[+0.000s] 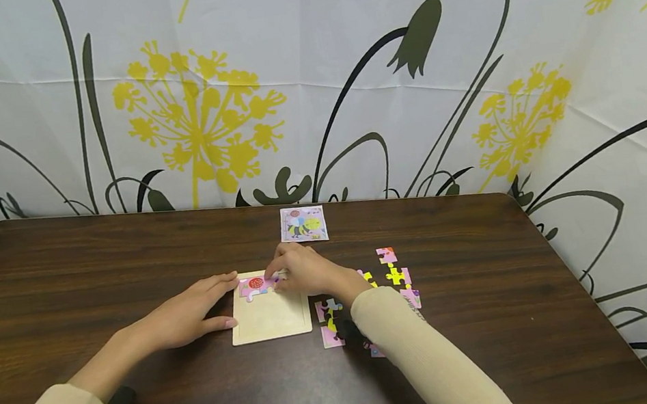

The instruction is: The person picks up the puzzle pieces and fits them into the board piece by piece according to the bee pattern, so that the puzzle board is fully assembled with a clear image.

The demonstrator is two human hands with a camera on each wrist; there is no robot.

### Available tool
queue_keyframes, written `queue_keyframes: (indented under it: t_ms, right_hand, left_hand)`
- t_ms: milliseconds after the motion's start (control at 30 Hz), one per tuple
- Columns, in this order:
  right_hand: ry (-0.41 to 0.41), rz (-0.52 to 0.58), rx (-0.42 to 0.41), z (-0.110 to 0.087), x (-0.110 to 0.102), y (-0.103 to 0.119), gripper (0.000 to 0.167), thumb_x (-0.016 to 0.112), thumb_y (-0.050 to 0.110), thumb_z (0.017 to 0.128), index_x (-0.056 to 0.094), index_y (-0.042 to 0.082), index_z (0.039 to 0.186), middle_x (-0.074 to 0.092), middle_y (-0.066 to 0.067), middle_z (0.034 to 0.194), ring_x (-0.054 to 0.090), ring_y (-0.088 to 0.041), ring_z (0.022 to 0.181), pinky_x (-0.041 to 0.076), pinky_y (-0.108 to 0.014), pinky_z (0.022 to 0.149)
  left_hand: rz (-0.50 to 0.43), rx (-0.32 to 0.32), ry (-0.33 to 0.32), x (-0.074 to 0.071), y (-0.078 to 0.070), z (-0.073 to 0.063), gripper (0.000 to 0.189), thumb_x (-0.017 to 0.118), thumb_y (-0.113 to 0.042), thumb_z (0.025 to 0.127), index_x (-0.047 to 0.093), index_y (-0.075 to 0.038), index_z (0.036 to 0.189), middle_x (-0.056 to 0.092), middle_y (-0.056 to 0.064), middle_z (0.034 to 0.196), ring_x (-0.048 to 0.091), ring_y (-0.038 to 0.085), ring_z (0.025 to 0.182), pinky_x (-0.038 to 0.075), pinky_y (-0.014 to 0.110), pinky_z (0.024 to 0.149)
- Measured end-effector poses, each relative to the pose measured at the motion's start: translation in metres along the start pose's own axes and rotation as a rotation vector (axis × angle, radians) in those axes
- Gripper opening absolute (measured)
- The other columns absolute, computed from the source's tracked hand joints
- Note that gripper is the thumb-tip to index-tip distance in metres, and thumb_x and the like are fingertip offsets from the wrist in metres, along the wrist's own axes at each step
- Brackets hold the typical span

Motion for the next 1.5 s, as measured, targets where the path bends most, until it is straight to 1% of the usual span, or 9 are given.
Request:
queue_keyframes:
  t_ms: [233,433,633,833,967,1167,1300,1500]
  right_hand:
    - [-0.006,-0.019,-0.011,0.000,0.000,0.000,0.018,0.069,0.010,0.081,0.070,0.008,0.099,0.055,-0.007,0.092,0.050,-0.018,0.084,0.041,-0.026,0.074]
    - [0.004,-0.012,0.006,-0.001,-0.001,0.000,0.019,0.069,0.011,0.082,0.069,0.007,0.100,0.056,-0.007,0.094,0.050,-0.018,0.086,0.042,-0.027,0.076]
    - [0.008,0.016,0.046,-0.004,-0.008,-0.002,0.022,0.069,0.012,0.082,0.068,0.004,0.102,0.059,-0.006,0.096,0.052,-0.019,0.088,0.042,-0.027,0.078]
    - [-0.011,0.034,0.055,-0.013,-0.017,-0.011,0.022,0.070,0.011,0.081,0.068,0.004,0.103,0.061,-0.006,0.098,0.054,-0.018,0.089,0.044,-0.029,0.079]
    - [-0.014,0.043,0.073,-0.020,-0.023,-0.020,0.024,0.069,0.012,0.082,0.067,0.005,0.104,0.062,-0.005,0.100,0.055,-0.018,0.093,0.045,-0.032,0.082]
    - [-0.029,0.098,0.171,-0.038,-0.031,-0.035,0.028,0.070,0.016,0.082,0.066,0.006,0.108,0.061,-0.004,0.103,0.054,-0.018,0.095,0.044,-0.035,0.083]
    - [-0.050,0.134,0.214,-0.050,-0.038,-0.046,0.030,0.070,0.018,0.082,0.065,0.005,0.109,0.060,-0.007,0.103,0.055,-0.021,0.096,0.045,-0.038,0.082]
    - [-0.079,0.127,0.275,-0.070,-0.049,-0.064,0.031,0.071,0.017,0.081,0.065,0.004,0.109,0.059,-0.009,0.105,0.054,-0.026,0.098,0.043,-0.042,0.084]
  left_hand:
    - [0.002,-0.005,0.006,0.000,0.000,0.000,0.064,0.063,-0.030,0.087,0.039,0.005,0.134,0.033,0.022,0.141,0.030,0.039,0.128,0.031,0.052,0.098]
    - [0.004,-0.013,0.011,0.000,-0.001,0.001,0.065,0.062,-0.031,0.087,0.038,0.005,0.135,0.032,0.021,0.141,0.030,0.039,0.128,0.031,0.052,0.098]
    - [0.022,-0.008,0.006,-0.001,-0.001,0.001,0.065,0.063,-0.031,0.086,0.038,0.005,0.135,0.033,0.021,0.141,0.031,0.038,0.128,0.031,0.051,0.098]
    - [0.026,-0.007,0.007,0.000,-0.001,0.002,0.064,0.063,-0.031,0.086,0.039,0.004,0.134,0.033,0.021,0.141,0.031,0.038,0.128,0.031,0.051,0.098]
    - [0.029,-0.009,0.011,0.000,0.000,0.002,0.064,0.062,-0.031,0.086,0.039,0.004,0.135,0.033,0.021,0.141,0.031,0.037,0.128,0.031,0.051,0.099]
    - [0.032,0.000,0.004,0.000,0.000,0.002,0.064,0.062,-0.031,0.087,0.039,0.005,0.135,0.033,0.021,0.141,0.031,0.038,0.128,0.031,0.051,0.098]
    - [0.029,0.002,0.002,0.000,-0.001,0.002,0.064,0.063,-0.031,0.087,0.039,0.005,0.135,0.033,0.021,0.141,0.031,0.038,0.128,0.031,0.051,0.098]
    - [0.030,0.016,-0.005,0.001,0.000,0.001,0.064,0.063,-0.029,0.087,0.039,0.007,0.134,0.034,0.023,0.140,0.031,0.039,0.127,0.030,0.051,0.099]
Point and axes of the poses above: each hand's wrist, its own z-axis towards the middle knuckle, its own x-axis out of the palm, y = z × x, the point moved 1 cm from there along z, towards the middle knuckle
